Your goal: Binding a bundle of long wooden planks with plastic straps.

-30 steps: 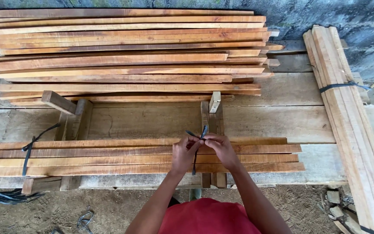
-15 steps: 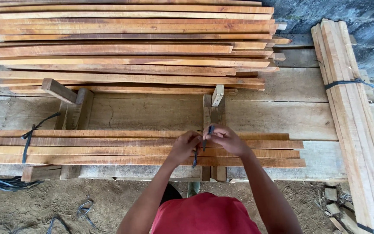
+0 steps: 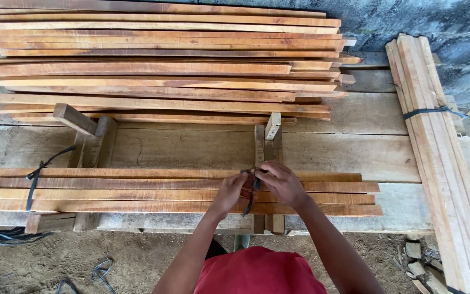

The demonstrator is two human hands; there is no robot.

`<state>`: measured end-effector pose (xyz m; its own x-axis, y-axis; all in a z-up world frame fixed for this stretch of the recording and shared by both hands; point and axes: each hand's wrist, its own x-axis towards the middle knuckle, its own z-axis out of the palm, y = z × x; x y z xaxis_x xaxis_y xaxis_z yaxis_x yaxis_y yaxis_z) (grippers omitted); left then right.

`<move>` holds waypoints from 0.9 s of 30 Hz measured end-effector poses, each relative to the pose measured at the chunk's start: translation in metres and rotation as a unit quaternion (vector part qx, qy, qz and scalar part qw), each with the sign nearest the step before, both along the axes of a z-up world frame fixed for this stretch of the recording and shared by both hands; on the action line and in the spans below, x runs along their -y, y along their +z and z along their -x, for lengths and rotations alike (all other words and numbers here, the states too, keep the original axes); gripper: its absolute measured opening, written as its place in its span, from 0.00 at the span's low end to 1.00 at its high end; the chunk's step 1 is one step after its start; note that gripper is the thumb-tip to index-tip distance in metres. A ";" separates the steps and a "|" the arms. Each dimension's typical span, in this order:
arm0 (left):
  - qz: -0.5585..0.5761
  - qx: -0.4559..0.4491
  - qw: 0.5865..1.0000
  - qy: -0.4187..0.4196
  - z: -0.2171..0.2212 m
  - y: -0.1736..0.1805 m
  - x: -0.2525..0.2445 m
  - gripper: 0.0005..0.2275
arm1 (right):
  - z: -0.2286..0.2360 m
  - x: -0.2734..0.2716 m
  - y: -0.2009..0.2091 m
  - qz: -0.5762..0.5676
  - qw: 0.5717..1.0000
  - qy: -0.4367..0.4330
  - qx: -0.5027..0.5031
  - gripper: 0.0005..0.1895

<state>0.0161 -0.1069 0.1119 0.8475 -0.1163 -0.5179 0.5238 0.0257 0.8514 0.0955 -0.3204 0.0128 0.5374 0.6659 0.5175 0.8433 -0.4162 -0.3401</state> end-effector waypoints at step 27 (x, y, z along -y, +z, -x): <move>-0.005 0.110 0.975 0.193 -0.028 -0.079 -0.053 0.13 | -0.017 0.013 0.043 -0.153 0.915 -0.020 -0.374 0.12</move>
<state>0.0443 -0.0536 0.0326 0.9178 0.2363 -0.3190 0.2823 0.1766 0.9429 0.1123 -0.3332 0.0561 0.8384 0.5230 0.1536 0.3131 -0.2315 -0.9211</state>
